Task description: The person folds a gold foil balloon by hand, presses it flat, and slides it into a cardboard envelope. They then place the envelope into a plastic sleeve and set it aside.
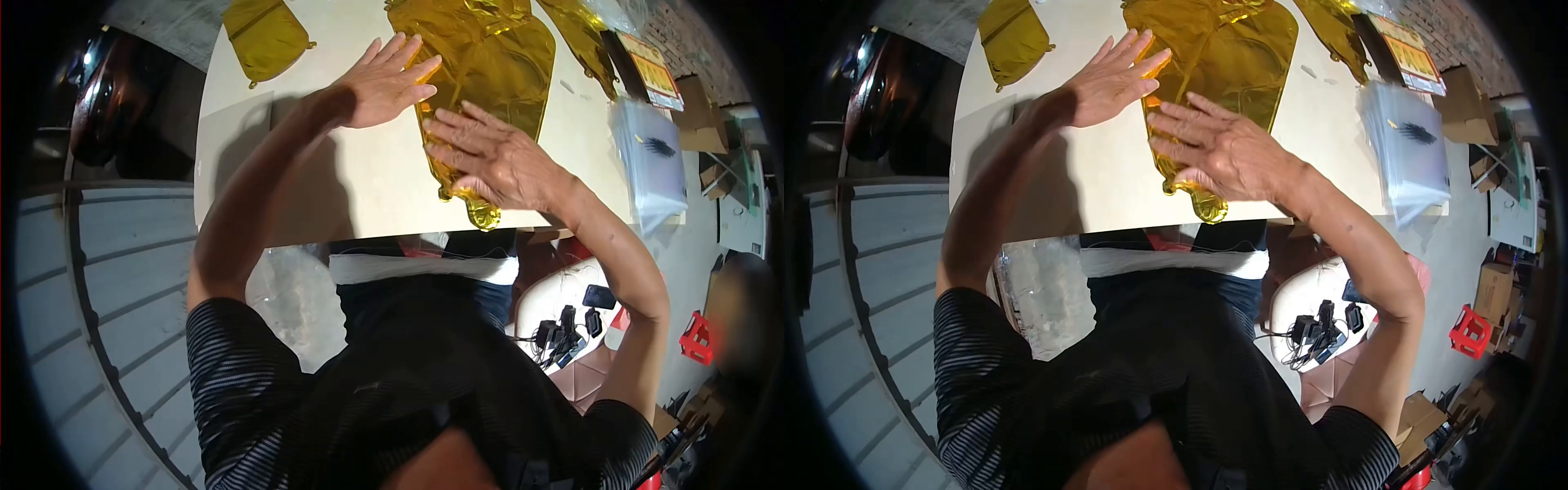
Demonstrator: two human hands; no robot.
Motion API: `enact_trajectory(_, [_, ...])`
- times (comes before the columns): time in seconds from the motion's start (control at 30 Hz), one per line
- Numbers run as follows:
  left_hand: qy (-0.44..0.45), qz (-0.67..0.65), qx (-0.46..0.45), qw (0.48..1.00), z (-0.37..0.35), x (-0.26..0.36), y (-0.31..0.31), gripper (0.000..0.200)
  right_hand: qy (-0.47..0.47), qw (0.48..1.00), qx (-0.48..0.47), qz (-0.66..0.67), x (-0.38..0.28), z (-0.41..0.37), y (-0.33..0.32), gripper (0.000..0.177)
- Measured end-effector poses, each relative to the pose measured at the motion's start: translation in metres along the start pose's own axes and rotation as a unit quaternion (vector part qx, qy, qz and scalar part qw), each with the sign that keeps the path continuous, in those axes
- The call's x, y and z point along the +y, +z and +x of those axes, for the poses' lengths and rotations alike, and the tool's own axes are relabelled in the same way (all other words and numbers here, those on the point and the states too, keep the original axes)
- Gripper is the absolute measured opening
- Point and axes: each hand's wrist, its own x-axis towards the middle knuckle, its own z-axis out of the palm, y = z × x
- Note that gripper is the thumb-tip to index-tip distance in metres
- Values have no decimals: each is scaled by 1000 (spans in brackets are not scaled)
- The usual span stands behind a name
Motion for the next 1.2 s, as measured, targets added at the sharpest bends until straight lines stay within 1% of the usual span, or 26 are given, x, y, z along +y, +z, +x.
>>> enact_trajectory(0.07, [8,-7,12,1000,0,-1,4,65,-25,999,-17,23,-13,-7,1,56])
enact_trajectory(0.17, [0,-3,22,1000,-1,1,4,70,-22,999,-38,32,-25,-11,-5,54])
enact_trajectory(0.23, [8,12,36,999,-4,1,5,76,-33,998,-32,47,-17,-6,-10,53])
enact_trajectory(0.3, [12,30,32,999,-2,-1,6,77,14,999,36,7,-2,3,-8,54])
enact_trajectory(0.33, [12,48,31,998,-1,-2,7,78,20,997,64,-28,5,9,-9,55])
enact_trajectory(0.37, [16,51,32,998,0,-3,8,78,24,997,67,-30,5,11,-8,55])
enact_trajectory(0.43, [16,38,29,999,-2,-3,5,78,5,999,43,-28,8,15,-6,56])
enact_trajectory(0.47, [16,40,31,999,-2,-3,5,78,15,999,29,-19,4,12,-7,56])
enact_trajectory(0.63, [32,33,64,997,-3,-4,8,79,19,999,41,-25,0,-1,4,59])
enact_trajectory(0.7, [34,35,71,996,-3,-1,3,80,31,999,40,16,-1,-1,3,59])
enact_trajectory(0.8, [-15,-9,15,1000,0,9,-8,80,34,998,54,29,-3,0,3,58])
enact_trajectory(0.83, [-14,-4,19,1000,6,11,-9,80,34,997,56,43,-2,-1,3,58])
enact_trajectory(0.87, [-1,7,74,997,11,12,-7,78,21,996,85,22,-1,-1,5,55])
enact_trajectory(0.9, [12,17,127,992,15,13,-6,76,20,996,88,18,-1,-1,5,55])
enact_trajectory(0.93, [28,21,161,986,22,14,-4,74,27,996,82,33,0,-1,6,55])
enact_trajectory(1.07, [38,24,139,989,43,14,2,73,40,995,83,49,0,-3,8,54])
enact_trajectory(1.17, [33,38,123,991,44,12,11,74,55,993,75,72,2,-5,12,54])
enact_trajectory(1.2, [37,50,122,991,42,12,13,74,43,993,85,72,2,-4,9,52])
